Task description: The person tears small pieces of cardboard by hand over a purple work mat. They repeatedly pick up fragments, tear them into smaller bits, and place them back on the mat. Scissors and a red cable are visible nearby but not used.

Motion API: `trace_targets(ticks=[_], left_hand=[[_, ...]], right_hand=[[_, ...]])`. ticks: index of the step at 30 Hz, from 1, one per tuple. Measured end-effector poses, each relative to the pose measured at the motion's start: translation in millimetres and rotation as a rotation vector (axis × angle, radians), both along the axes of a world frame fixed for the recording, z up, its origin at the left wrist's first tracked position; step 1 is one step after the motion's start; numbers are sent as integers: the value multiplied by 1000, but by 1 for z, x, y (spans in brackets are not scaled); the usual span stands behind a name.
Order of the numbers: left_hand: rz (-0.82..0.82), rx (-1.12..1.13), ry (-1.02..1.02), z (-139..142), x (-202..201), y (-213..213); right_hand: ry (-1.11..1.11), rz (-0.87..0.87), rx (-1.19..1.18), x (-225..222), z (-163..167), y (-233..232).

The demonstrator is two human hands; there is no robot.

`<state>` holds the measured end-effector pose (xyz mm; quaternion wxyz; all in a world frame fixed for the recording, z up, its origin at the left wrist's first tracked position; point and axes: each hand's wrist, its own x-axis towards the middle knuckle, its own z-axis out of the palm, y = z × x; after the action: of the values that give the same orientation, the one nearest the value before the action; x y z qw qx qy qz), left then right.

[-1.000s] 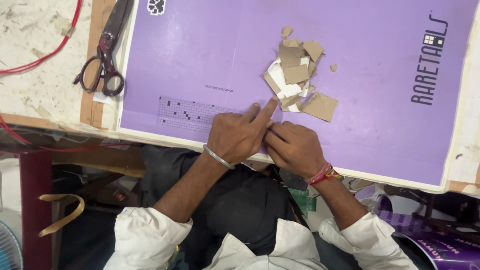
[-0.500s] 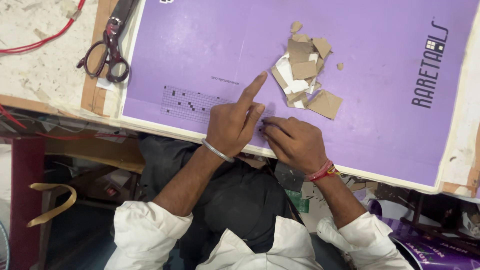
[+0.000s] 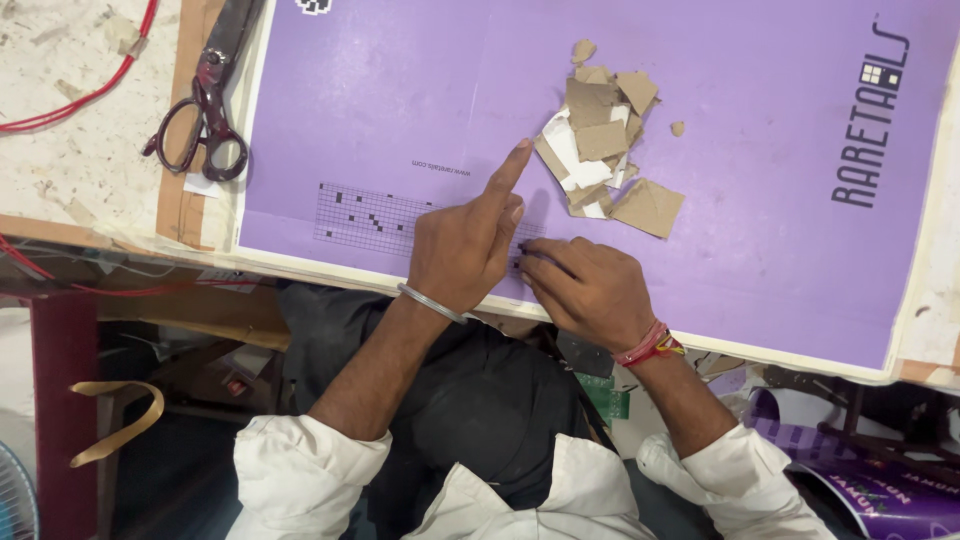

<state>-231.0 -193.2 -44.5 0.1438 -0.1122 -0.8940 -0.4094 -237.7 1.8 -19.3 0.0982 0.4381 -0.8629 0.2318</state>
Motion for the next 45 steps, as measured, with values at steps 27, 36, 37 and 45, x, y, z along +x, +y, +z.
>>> trace_targets(ticks=[27,36,37,45], left_hand=[[-31,210,-3,12,0,1],[90,280,120,5,0,0],[97,304,70,4,-1,1],[-30,695,-166,3,-7,0]], right_hand=[[21,-5,43,0,2,1],[46,-5,6,-1,4,-1],[51,-17,1,-1,4,0],[53,-123,-65,-2,6,0]])
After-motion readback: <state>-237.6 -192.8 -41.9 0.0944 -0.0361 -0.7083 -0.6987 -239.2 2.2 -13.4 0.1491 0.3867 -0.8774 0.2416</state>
